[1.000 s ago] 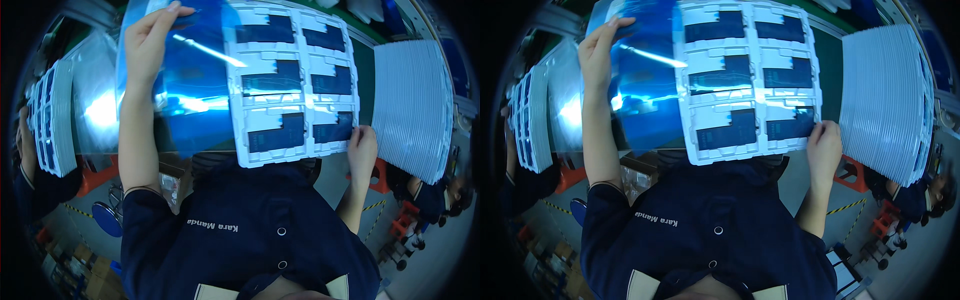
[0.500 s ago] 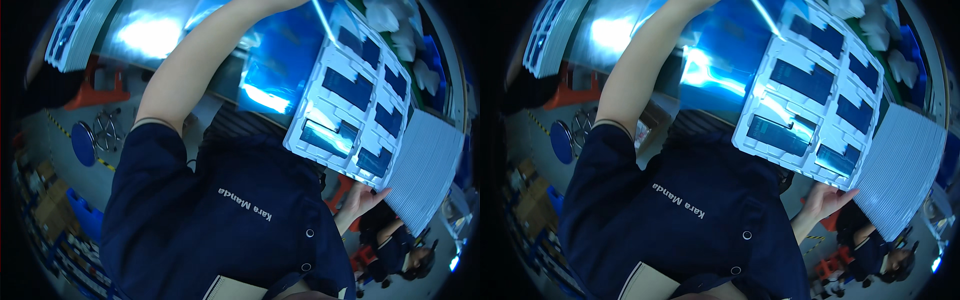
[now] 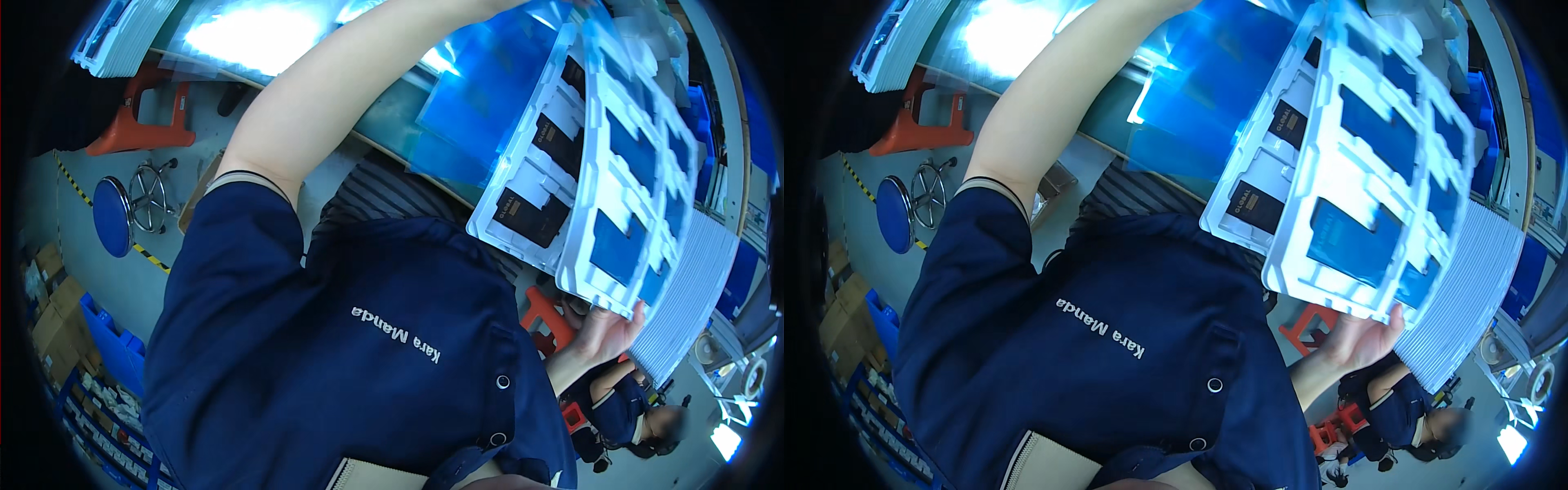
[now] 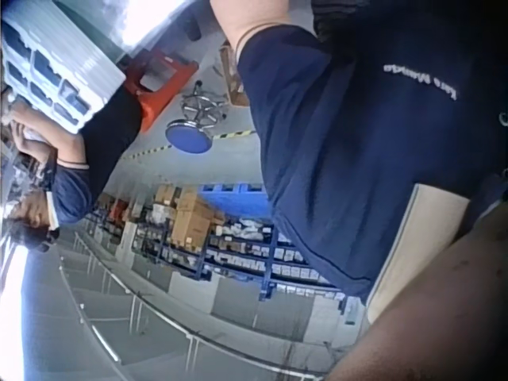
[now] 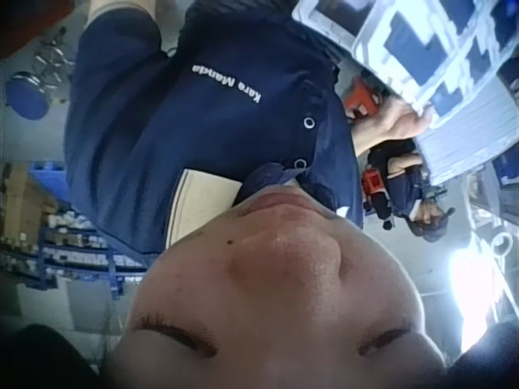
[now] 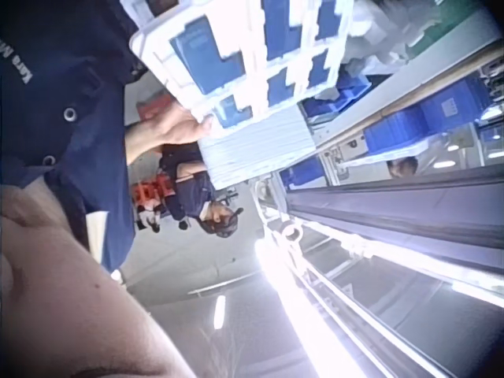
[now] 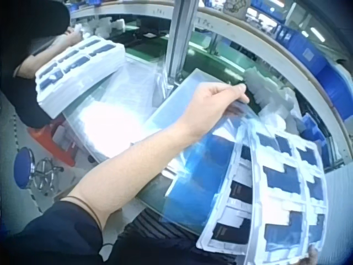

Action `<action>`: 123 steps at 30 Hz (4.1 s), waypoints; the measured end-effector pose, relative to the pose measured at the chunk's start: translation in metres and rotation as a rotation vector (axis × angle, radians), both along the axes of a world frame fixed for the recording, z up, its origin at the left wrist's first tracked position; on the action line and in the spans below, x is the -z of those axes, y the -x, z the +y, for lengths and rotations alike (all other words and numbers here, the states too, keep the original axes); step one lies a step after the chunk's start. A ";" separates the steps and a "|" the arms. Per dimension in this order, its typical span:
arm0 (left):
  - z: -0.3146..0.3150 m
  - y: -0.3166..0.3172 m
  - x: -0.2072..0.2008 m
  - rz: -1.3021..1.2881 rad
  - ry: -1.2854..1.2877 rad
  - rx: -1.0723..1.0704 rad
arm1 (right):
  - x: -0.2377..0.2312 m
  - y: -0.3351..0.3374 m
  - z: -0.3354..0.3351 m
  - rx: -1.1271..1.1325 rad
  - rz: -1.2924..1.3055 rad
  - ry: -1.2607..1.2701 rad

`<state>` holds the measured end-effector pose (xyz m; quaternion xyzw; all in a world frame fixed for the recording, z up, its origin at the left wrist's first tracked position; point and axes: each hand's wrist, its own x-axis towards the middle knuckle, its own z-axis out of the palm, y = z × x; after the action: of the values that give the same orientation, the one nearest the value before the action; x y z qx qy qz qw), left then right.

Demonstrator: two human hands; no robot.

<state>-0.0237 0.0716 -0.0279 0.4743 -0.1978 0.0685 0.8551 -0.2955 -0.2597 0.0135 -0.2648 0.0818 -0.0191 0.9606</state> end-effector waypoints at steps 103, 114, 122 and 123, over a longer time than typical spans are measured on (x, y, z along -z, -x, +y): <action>0.020 0.002 0.001 0.043 -0.310 -0.046 | -0.084 0.093 -0.304 1.259 0.391 1.048; -0.008 0.039 -0.024 0.052 -0.451 0.150 | -0.010 -0.087 0.069 -0.020 -0.235 1.174; -0.025 0.049 -0.035 -0.050 -0.572 0.346 | 0.020 -0.142 0.100 -0.069 -0.229 0.819; -0.023 0.050 -0.037 -0.007 -0.610 0.344 | 0.025 -0.142 0.100 -0.077 -0.207 0.845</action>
<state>-0.0732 0.0490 0.0090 0.6673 -0.2891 -0.1372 0.6725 -0.1535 -0.1600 -0.0112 -0.6341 -0.0399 -0.0414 0.7711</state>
